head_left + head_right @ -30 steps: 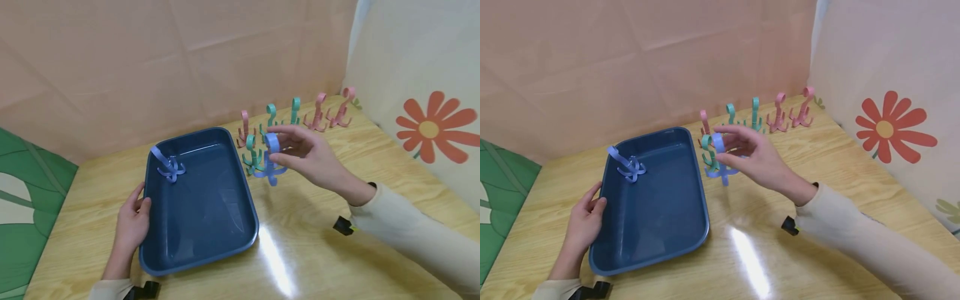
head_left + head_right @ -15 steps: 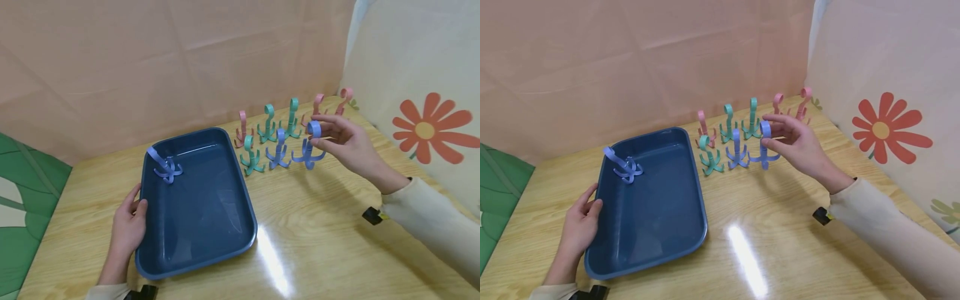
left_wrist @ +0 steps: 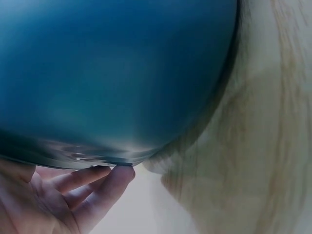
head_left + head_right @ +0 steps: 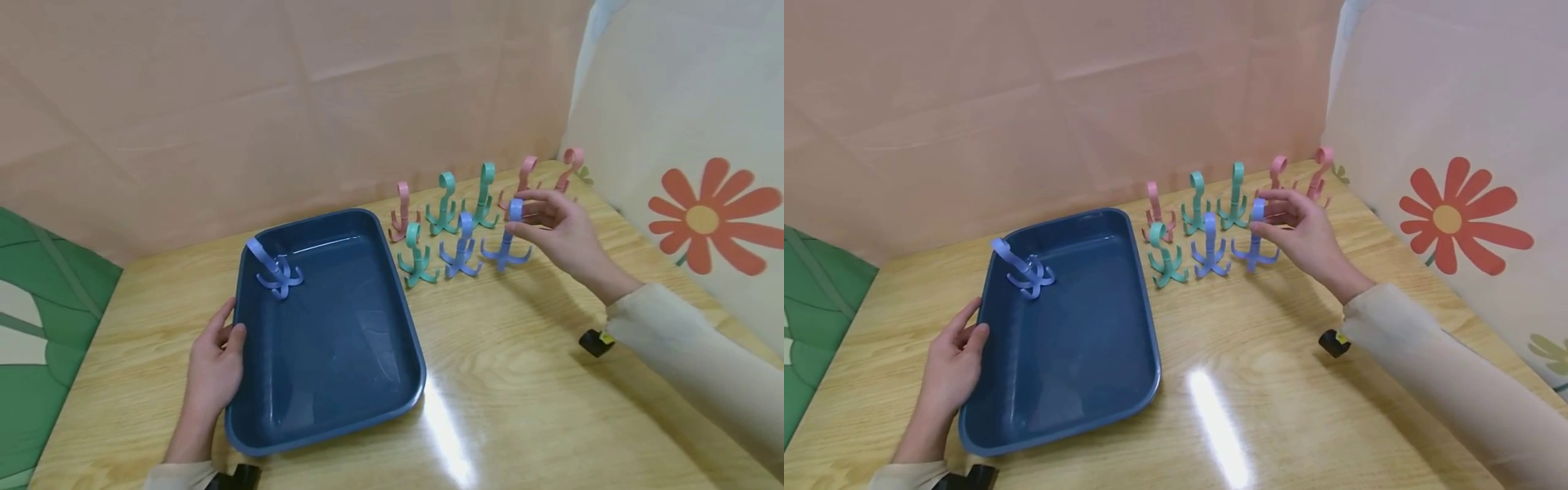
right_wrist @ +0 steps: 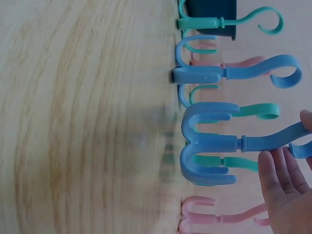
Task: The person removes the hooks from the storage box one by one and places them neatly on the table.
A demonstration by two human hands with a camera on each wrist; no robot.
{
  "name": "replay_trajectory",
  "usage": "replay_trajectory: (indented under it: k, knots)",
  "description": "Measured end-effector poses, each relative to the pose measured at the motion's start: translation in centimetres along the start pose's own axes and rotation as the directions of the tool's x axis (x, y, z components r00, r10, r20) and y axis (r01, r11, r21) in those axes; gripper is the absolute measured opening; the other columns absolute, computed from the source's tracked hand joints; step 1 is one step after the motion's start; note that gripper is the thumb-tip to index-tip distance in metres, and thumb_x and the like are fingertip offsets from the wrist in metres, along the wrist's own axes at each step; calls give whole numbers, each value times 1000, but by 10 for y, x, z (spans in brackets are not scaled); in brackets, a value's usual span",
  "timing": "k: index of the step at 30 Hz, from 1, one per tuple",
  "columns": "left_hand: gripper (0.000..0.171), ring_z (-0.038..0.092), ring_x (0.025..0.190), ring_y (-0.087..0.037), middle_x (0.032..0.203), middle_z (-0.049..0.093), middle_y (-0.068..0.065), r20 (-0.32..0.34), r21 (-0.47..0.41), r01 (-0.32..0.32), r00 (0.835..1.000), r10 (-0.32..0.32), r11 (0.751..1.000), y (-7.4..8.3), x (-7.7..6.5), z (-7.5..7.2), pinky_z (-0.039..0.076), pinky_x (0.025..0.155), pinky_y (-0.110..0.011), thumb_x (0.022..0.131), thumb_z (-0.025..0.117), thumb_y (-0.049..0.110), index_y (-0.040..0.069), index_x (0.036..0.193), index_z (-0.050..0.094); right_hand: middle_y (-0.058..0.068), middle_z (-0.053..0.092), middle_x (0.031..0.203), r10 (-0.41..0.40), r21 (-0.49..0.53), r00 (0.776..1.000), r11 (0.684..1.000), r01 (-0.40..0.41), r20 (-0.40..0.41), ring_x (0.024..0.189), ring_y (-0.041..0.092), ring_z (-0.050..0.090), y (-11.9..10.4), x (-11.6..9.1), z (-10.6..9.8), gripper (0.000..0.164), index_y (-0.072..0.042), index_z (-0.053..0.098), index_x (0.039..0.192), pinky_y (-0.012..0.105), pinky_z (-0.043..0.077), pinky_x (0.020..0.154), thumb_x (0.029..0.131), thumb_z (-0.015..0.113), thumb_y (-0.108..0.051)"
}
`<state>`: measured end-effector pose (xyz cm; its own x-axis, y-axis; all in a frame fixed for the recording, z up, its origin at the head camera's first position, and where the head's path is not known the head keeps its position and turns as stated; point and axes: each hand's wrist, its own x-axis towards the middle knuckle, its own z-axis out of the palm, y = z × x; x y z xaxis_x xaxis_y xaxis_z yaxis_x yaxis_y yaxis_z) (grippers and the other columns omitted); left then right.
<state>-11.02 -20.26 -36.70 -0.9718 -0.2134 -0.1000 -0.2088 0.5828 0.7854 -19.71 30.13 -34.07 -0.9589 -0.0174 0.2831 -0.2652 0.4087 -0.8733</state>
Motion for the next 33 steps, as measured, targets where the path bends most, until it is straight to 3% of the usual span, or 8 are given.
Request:
replay_trajectory:
  k: [13,23,28,33]
  knots:
    - [51,61,118,-40,140,55,-26,-19,-8,-29,999,29,1000,-2,-1,1,51,91,-58,110,37,23,22,160,27,0,65,111,38,24,999,999,-37,-38,94,10,66,13,5,8,46,-10,55,130,17,54,78,90,77,-12]
    - [51,62,114,-39,139,56,-25,-23,-2,-22,999,22,1000,-3,0,2,53,89,-57,110,37,23,23,160,28,4,61,119,80,-3,997,997,-80,-2,97,10,65,16,1,7,55,-10,50,136,17,54,78,89,79,-15]
    - [51,62,115,-39,140,55,-26,-23,-2,-24,999,24,1000,-3,0,2,53,89,-57,110,36,23,22,160,28,8,57,124,51,-38,999,998,-51,7,104,16,63,10,1,2,61,-9,48,141,15,52,82,89,79,-16]
    - [51,62,114,-39,139,56,-26,-29,-3,-27,999,27,1000,-3,0,2,53,88,-56,110,37,22,21,160,28,5,57,129,-23,-56,999,998,20,-48,112,16,58,-10,2,-3,63,-11,49,141,15,49,84,87,81,-12]
